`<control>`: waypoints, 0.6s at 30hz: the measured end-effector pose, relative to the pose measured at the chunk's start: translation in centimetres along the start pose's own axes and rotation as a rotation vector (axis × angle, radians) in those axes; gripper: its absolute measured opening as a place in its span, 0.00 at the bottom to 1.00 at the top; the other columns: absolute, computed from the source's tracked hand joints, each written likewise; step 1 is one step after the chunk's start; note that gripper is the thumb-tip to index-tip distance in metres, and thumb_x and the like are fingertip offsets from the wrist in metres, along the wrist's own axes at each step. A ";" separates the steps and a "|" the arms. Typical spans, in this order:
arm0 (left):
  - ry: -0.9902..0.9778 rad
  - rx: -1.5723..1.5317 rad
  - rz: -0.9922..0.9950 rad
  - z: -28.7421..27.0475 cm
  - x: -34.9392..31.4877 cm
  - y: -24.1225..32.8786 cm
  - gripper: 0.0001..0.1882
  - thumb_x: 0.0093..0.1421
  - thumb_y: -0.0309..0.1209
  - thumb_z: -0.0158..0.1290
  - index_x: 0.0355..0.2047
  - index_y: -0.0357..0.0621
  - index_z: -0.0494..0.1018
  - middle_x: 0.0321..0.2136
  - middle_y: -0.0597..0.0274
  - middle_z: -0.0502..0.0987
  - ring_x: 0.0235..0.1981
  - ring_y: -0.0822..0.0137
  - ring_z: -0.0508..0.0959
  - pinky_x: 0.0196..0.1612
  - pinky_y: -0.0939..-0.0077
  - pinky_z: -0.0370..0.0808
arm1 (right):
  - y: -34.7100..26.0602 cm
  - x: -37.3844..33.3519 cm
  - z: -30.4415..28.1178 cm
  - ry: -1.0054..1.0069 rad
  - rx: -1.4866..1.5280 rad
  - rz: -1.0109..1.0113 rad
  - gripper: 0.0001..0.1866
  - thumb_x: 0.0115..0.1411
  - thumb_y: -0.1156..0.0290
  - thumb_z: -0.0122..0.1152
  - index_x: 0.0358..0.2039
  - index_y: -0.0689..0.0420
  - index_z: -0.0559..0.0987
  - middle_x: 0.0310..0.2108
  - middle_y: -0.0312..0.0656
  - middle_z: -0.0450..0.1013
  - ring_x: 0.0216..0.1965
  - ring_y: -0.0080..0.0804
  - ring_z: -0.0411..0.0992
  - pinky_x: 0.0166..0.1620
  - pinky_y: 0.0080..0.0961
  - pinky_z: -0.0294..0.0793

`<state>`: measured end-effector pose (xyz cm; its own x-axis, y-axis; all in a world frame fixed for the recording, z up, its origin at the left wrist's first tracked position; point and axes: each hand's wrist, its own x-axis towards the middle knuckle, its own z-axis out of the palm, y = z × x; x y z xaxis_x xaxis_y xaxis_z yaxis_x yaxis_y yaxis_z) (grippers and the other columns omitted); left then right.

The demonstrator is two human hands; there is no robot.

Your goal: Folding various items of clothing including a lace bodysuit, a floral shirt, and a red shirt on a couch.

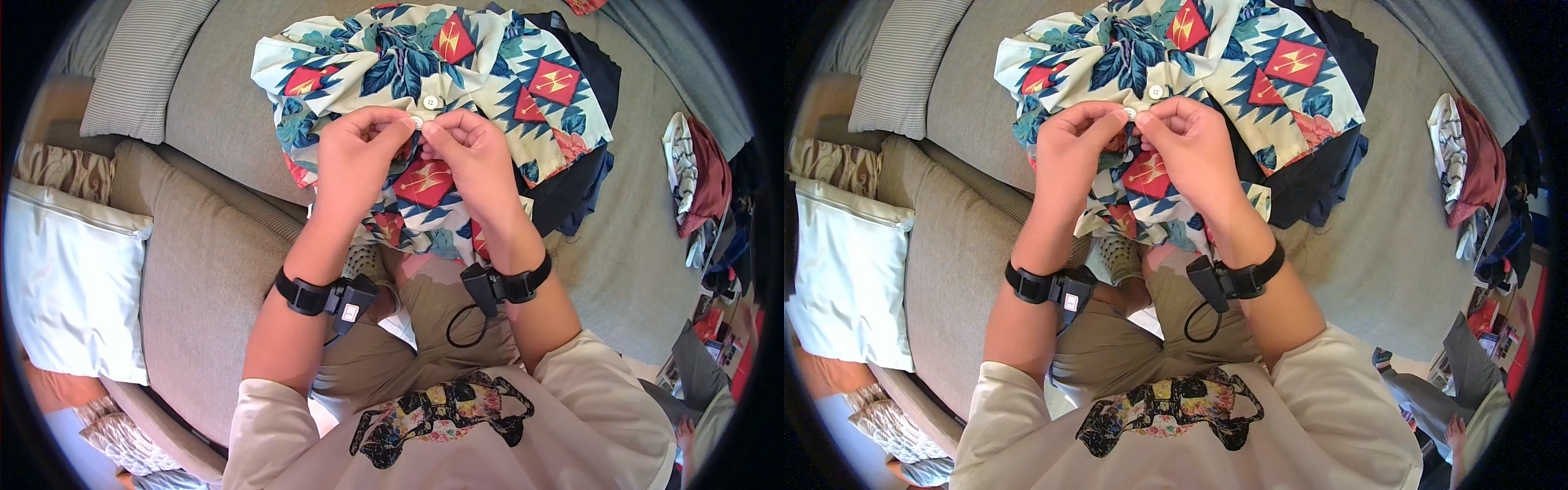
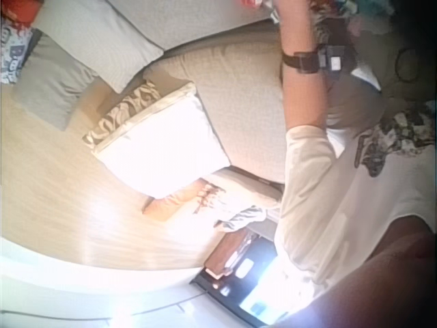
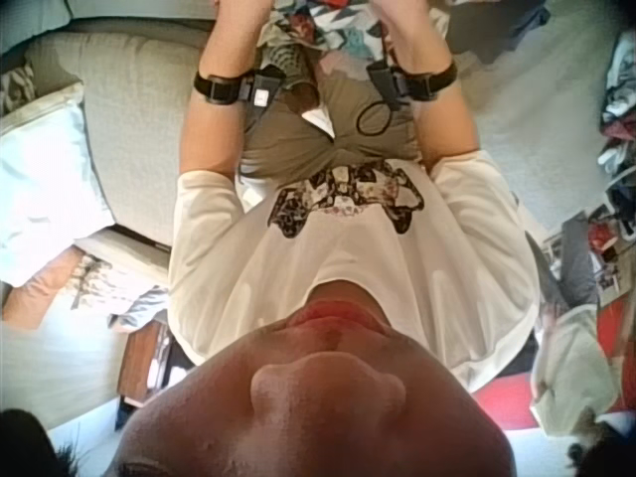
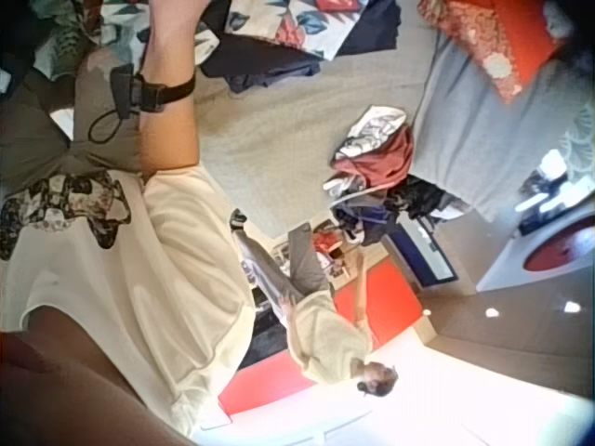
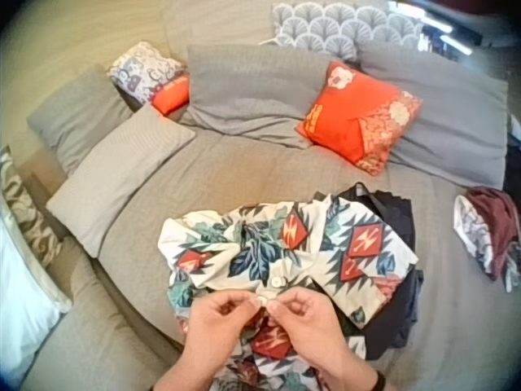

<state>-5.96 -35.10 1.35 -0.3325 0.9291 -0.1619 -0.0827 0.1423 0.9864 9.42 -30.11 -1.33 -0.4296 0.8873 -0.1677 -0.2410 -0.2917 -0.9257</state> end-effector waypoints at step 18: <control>-0.188 -0.226 -0.290 -1.6 0.7 -0.4 0.10 0.67 0.34 0.57 0.44 0.42 0.77 0.34 0.73 0.78 0.31 0.79 0.73 0.31 0.84 0.66 | -0.6 0.3 -0.4 0.008 -0.351 -0.254 0.09 0.65 0.72 0.65 0.38 0.64 0.79 0.31 0.39 0.80 0.30 0.24 0.76 0.37 0.23 0.75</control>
<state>-7.64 -35.08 0.83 -0.0892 0.9106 -0.4037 -0.3592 0.3486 0.8657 9.76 -29.56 -1.00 -0.3877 0.9184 0.0786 -0.0273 0.0738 -0.9969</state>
